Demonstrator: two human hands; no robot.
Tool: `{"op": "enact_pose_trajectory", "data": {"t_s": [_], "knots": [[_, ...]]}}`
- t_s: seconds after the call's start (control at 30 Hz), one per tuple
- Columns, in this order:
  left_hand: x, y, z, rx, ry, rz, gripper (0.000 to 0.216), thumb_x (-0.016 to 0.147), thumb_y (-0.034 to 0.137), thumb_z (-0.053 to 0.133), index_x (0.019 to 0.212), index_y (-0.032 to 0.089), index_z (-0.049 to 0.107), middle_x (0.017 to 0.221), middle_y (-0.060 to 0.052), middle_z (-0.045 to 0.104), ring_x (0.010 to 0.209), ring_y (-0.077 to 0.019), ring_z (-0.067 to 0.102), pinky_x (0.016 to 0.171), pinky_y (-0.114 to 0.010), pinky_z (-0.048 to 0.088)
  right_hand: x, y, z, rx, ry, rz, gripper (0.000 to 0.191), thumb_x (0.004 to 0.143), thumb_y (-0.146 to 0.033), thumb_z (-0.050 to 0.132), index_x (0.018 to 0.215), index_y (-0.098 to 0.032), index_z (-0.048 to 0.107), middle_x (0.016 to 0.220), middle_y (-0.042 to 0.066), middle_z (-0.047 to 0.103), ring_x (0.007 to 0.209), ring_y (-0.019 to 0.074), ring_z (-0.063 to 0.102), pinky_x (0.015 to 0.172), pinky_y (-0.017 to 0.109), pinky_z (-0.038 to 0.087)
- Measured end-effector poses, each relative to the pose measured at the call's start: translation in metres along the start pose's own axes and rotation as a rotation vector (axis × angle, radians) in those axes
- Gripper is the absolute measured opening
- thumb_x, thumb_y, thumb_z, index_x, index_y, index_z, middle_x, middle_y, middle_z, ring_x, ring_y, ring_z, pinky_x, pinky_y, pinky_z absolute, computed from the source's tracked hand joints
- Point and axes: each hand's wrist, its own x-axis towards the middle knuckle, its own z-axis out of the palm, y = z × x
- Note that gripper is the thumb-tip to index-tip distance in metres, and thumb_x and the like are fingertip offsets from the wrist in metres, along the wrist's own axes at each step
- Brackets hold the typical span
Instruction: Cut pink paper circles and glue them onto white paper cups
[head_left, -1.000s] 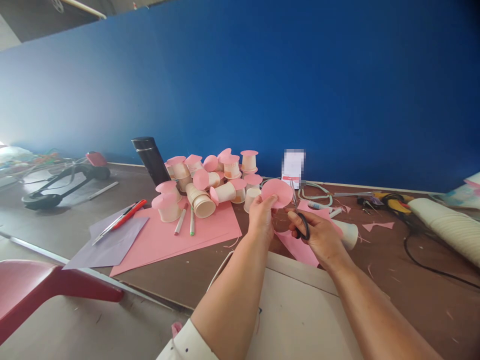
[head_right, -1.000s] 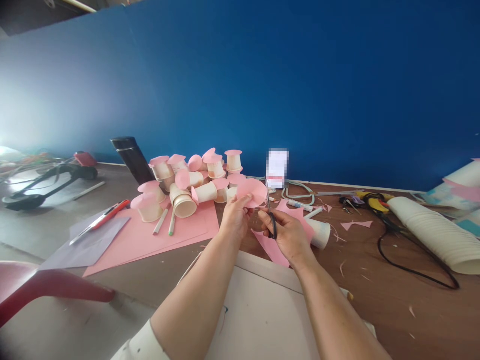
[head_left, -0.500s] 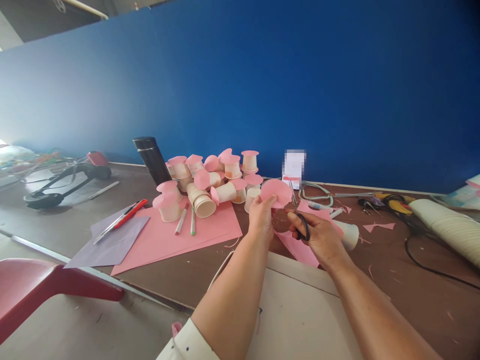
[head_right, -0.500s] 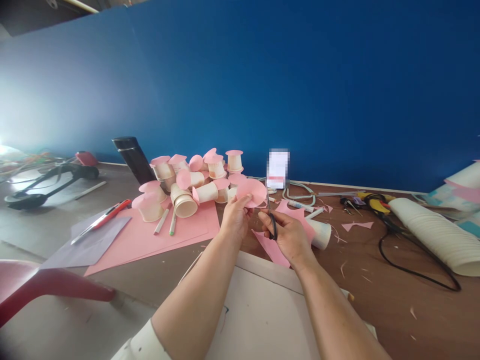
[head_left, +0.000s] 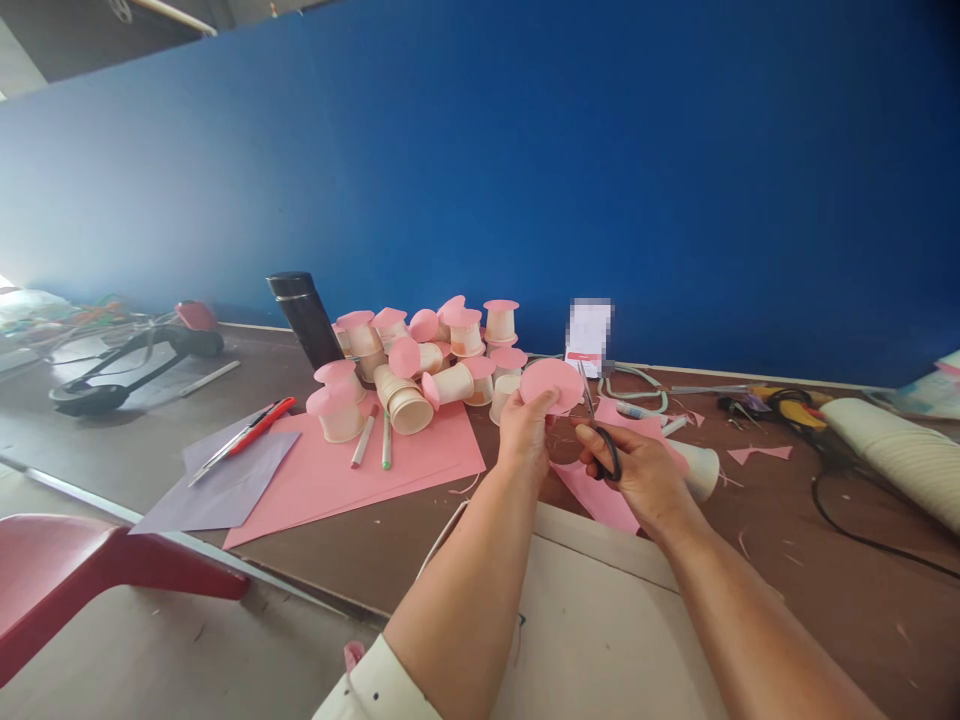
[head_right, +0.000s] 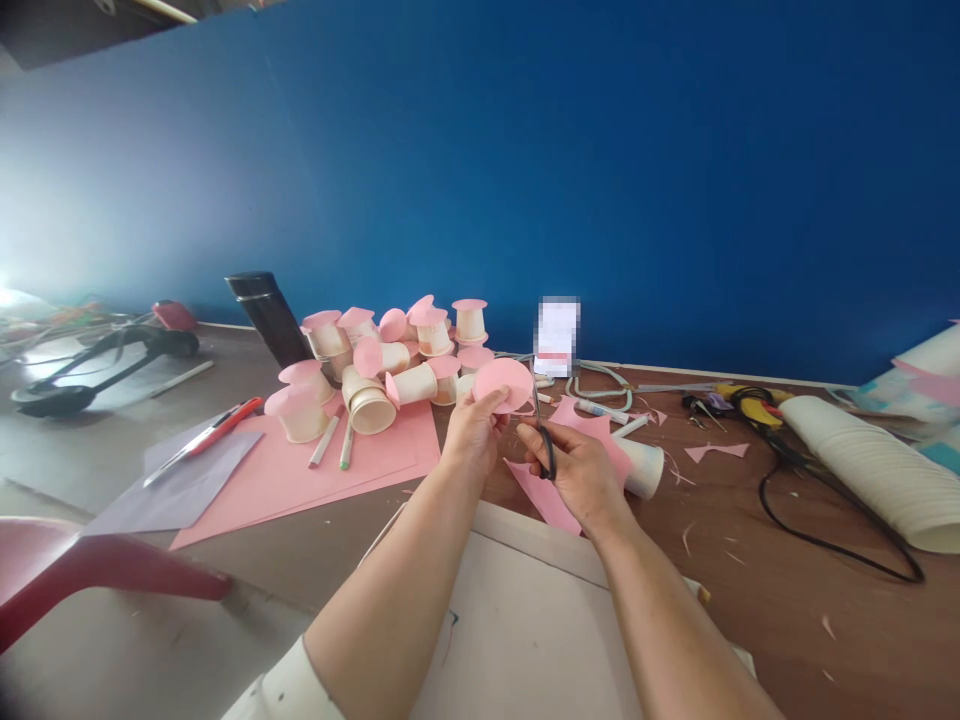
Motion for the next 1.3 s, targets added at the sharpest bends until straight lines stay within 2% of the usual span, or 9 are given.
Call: {"op": "enact_pose_trajectory", "data": {"t_s": [0.37,0.67,0.87,1.3], "knots": [[0.001,0.001,0.000,0.006,0.009,0.006,0.031,0.060,0.014,0.077,0.086,0.017,0.061,0.077,0.000,0.064,0.065,-0.0081,0.058,0.059,-0.019,0.041,-0.001,0.000,-0.001,-0.025,-0.003,-0.008,0.057,0.073,-0.066,0.069,0.103,-0.018,0.077,0.065,0.002,0.063,0.059,0.0137,0.056,0.053,0.025,0.043],[0.003,0.000,-0.001,-0.027,0.008,0.000,0.028,0.063,0.012,0.074,0.087,0.018,0.062,0.082,-0.001,0.066,0.069,-0.0087,0.060,0.062,-0.019,0.043,-0.003,-0.006,0.001,-0.037,0.001,-0.004,0.064,0.069,-0.072,0.066,0.101,-0.018,0.078,0.060,0.002,0.060,0.056,0.0141,0.054,0.050,0.025,0.041],[0.001,0.002,0.000,-0.033,0.018,-0.005,0.027,0.063,0.011,0.074,0.086,0.017,0.061,0.078,0.000,0.065,0.064,-0.0071,0.058,0.060,-0.018,0.042,-0.001,-0.003,0.000,-0.028,-0.008,-0.001,0.061,0.071,-0.068,0.068,0.104,-0.018,0.077,0.064,0.002,0.062,0.058,0.0136,0.055,0.050,0.025,0.041],[0.002,0.001,0.000,-0.036,0.028,-0.002,0.026,0.065,0.012,0.074,0.087,0.018,0.062,0.083,-0.001,0.066,0.069,-0.0081,0.060,0.061,-0.018,0.044,0.001,0.004,-0.001,-0.009,-0.008,0.013,0.060,0.071,-0.066,0.070,0.107,-0.018,0.076,0.064,0.002,0.063,0.057,0.0134,0.056,0.052,0.025,0.043]]}}
